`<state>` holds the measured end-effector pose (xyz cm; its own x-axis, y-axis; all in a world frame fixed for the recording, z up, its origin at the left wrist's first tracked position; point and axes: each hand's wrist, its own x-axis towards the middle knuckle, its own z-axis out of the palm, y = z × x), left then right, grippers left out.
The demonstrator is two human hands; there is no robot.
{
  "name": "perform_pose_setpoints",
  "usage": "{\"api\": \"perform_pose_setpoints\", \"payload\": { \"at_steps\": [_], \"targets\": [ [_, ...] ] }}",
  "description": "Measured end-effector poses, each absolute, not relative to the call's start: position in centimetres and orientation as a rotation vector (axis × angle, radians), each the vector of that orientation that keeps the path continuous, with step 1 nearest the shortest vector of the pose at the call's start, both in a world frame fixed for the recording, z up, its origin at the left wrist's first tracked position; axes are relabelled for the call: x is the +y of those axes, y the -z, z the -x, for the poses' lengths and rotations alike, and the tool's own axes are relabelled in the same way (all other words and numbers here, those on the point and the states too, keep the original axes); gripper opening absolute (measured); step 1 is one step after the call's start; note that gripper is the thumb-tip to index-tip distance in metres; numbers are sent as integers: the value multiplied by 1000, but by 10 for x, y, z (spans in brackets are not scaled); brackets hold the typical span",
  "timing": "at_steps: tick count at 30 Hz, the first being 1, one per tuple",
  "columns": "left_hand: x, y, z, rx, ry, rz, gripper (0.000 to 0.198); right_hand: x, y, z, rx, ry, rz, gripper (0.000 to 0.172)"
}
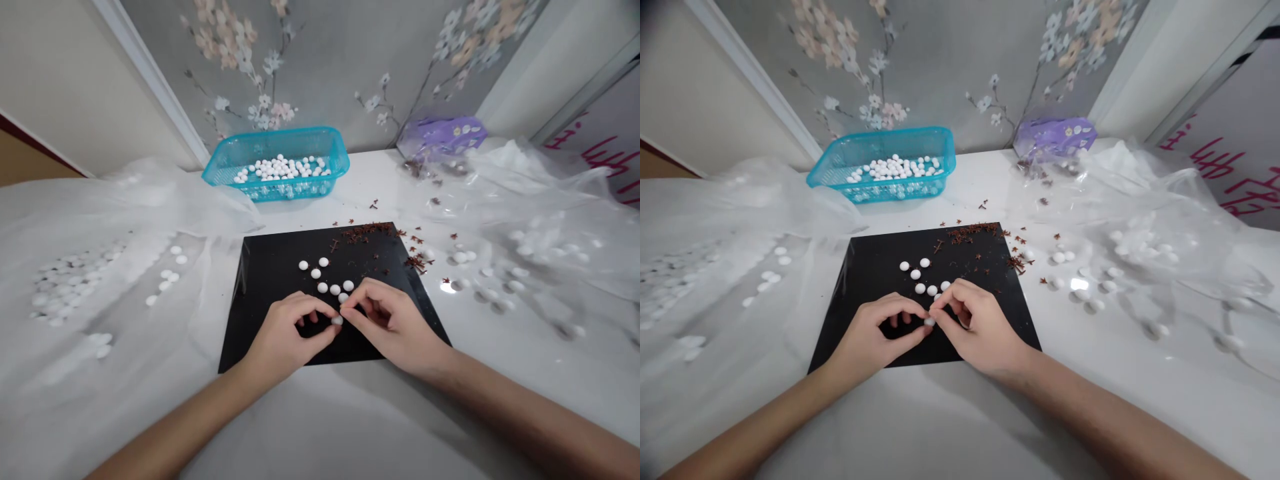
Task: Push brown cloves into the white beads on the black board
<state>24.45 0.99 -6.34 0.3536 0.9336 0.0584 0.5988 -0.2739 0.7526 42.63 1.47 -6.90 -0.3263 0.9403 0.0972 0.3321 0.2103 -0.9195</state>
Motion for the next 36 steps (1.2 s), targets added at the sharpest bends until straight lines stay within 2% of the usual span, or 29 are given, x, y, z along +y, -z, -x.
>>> {"api": "perform_pose_setpoints", "payload": {
  "at_steps": [5, 13, 20, 26, 36],
  "targets": [
    [12, 64, -244, 1311, -702, -1914, 17, 16, 68, -425, -1805, -1095, 1186, 11],
    [11, 59, -246, 1317, -690, -1867, 5, 17, 70, -426, -1768, -1126, 1206, 9],
    [12, 61, -245, 1325, -647, -1886, 4, 15, 73, -426, -1816, -1090, 1177, 9],
    [12, 62, -246, 1366, -659, -1772, 17, 16, 75, -425, -1855, -1031, 1163, 9],
    [13, 59, -247, 1409, -626, -1776, 11, 13, 77, -426, -1942, -949, 1106, 12]
  ]
}}
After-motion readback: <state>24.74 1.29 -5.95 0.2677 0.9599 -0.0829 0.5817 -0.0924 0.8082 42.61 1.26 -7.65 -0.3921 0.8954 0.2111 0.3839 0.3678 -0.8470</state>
